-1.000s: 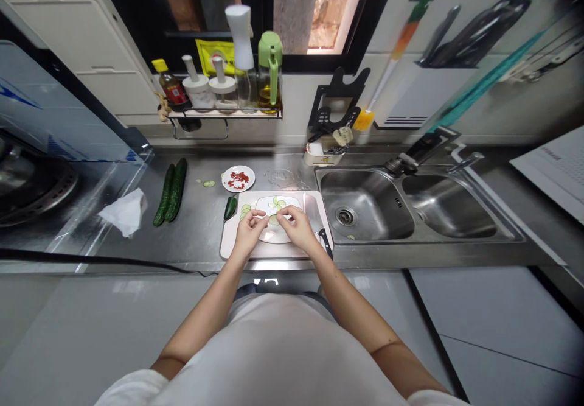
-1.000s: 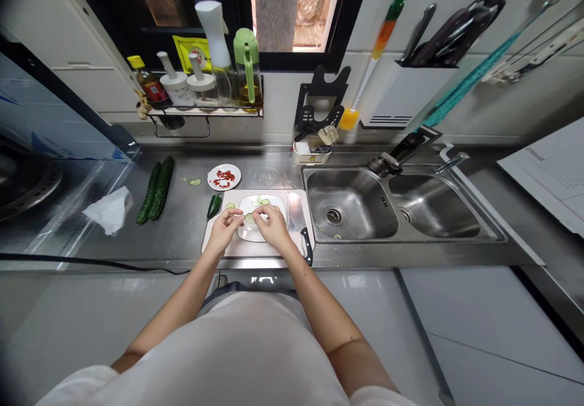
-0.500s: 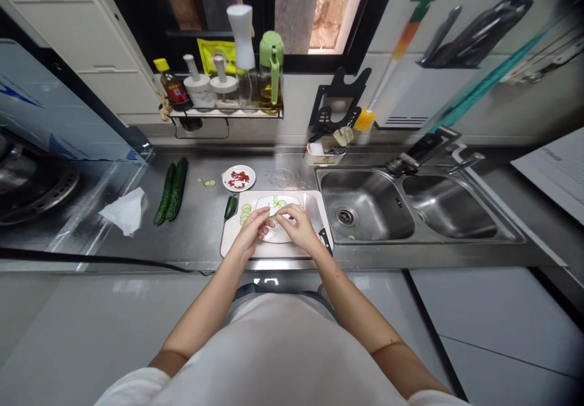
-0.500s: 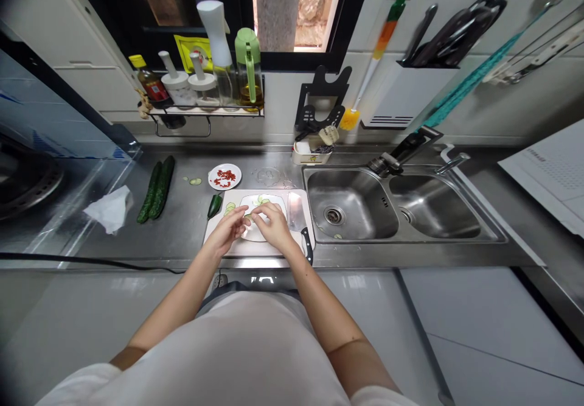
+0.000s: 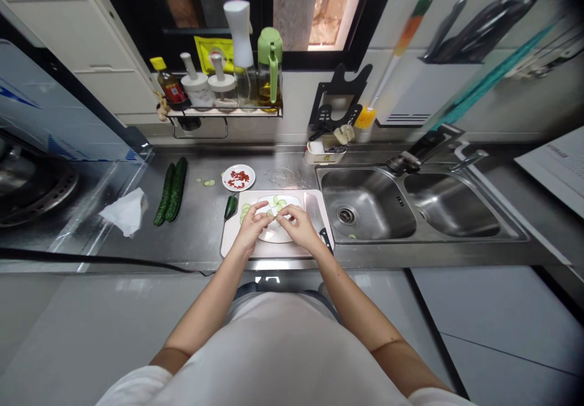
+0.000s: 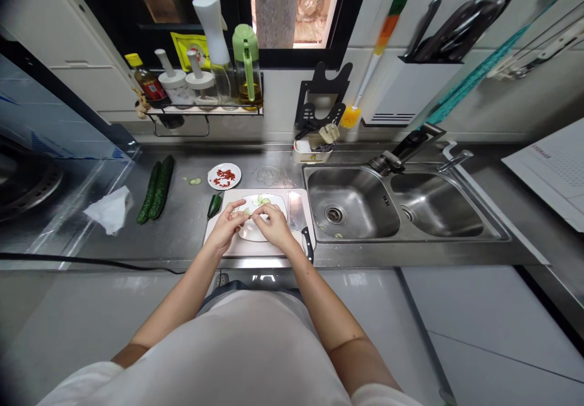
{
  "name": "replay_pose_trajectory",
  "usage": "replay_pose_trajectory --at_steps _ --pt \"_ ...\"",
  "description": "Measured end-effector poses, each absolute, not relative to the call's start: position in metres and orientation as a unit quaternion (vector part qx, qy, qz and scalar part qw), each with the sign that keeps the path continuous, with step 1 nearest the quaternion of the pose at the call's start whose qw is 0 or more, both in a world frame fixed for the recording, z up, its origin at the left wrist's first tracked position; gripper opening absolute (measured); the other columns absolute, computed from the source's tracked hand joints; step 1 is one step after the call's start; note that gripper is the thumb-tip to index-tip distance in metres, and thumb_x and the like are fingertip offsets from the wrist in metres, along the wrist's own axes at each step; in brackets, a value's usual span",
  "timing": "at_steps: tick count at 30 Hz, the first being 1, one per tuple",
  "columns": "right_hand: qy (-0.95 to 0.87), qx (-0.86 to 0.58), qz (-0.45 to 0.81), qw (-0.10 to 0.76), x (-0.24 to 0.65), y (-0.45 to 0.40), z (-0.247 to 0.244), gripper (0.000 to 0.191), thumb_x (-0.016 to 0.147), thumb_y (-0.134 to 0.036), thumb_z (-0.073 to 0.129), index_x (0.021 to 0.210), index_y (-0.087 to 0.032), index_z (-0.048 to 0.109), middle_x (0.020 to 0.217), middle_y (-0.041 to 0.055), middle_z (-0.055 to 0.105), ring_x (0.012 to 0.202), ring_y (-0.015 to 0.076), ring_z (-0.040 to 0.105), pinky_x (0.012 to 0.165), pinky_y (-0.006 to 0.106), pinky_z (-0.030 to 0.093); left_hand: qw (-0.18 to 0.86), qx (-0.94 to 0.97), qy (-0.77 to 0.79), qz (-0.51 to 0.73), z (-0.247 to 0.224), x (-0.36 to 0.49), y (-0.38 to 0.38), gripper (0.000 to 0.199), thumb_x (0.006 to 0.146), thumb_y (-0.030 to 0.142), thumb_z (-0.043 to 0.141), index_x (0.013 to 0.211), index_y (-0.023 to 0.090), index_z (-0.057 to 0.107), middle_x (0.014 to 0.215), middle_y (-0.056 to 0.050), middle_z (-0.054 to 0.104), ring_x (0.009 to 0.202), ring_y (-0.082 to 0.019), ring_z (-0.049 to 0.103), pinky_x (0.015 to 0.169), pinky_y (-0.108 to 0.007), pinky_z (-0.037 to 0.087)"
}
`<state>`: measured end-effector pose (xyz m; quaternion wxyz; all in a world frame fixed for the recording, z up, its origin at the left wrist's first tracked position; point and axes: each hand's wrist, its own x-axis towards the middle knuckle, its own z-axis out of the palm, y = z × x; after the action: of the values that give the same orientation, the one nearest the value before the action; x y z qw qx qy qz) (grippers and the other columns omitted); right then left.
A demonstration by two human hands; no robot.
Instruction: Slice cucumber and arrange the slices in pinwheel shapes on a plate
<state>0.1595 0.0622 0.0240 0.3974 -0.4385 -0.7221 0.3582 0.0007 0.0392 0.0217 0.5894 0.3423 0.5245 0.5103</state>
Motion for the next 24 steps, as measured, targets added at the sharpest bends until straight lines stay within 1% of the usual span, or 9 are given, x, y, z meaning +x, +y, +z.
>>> replay_pose_trajectory --at_steps 3,6,9,12,15,19,24 --pt "-0.698 -0.449 0.389 0.4 0.157 0.063 0.022 0.013 0.083 -0.029 0.057 0.076 -0.021 0.063 0.08 0.0021 0.066 0.083 0.0172 0.059 0.068 0.027 0.044 0.575 0.363 0.505 0.532 0.022 0.003 0.039 0.062 0.064 0.03 0.075 0.121 0.02 0.055 0.071 0.004 0.06 0.063 -0.009 0.055 0.065 -0.022 0.042" --pt "-0.674 -0.457 0.42 0.401 0.156 0.064 0.02 0.013 0.081 -0.03 0.058 0.077 -0.02 0.064 0.078 0.0014 0.067 0.077 0.0158 0.06 0.063 0.025 0.042 0.558 0.384 0.489 0.549 0.022 0.006 0.038 0.059 0.068 0.03 0.073 0.122 0.02 0.052 0.074 0.003 0.06 0.068 -0.009 0.057 0.071 -0.023 0.043" --pt "-0.654 -0.466 0.437 0.405 0.155 0.066 0.019 0.014 0.079 -0.031 0.058 0.075 -0.019 0.063 0.076 0.0011 0.067 0.074 0.0151 0.06 0.063 0.025 0.043 0.525 0.408 0.491 0.563 0.022 0.01 0.038 0.054 0.071 0.028 0.071 0.121 0.019 0.051 0.074 0.003 0.059 0.068 -0.009 0.056 0.069 -0.022 0.042" --pt "-0.643 -0.467 0.448 0.41 0.153 0.068 0.017 0.014 0.078 -0.032 0.058 0.073 -0.019 0.062 0.075 0.0011 0.067 0.074 0.0151 0.06 0.068 0.026 0.046 0.482 0.431 0.507 0.569 0.02 0.014 0.039 0.05 0.072 0.029 0.069 0.119 0.019 0.051 0.073 0.003 0.056 0.064 -0.009 0.051 0.065 -0.022 0.039" --pt "-0.633 -0.471 0.457 0.41 0.153 0.071 0.014 0.014 0.076 -0.031 0.058 0.071 -0.019 0.062 0.073 0.001 0.067 0.072 0.0151 0.06 0.071 0.028 0.047 0.454 0.444 0.524 0.568 0.016 0.017 0.039 0.05 0.074 0.03 0.067 0.12 0.02 0.051 0.077 0.002 0.056 0.06 -0.009 0.046 0.063 -0.022 0.038" --pt "-0.624 -0.474 0.47 0.406 0.153 0.073 0.011 0.014 0.075 -0.031 0.058 0.069 -0.019 0.061 0.073 0.0011 0.067 0.071 0.0149 0.06 0.072 0.029 0.048 0.421 0.455 0.557 0.554 0.011 0.018 0.038 0.05 0.075 0.031 0.067 0.122 0.021 0.053 0.081 0.001 0.058 0.061 -0.01 0.045 0.064 -0.023 0.039" --pt "-0.621 -0.473 0.478 0.402 0.154 0.075 0.008 0.015 0.075 -0.032 0.058 0.07 -0.019 0.061 0.073 0.0011 0.067 0.072 0.0148 0.06 0.071 0.028 0.048 0.405 0.462 0.554 0.561 0.009 0.02 0.038 0.049 0.076 0.029 0.067 0.122 0.02 0.054 0.083 0.0 0.057 0.062 -0.01 0.045 0.066 -0.023 0.04"
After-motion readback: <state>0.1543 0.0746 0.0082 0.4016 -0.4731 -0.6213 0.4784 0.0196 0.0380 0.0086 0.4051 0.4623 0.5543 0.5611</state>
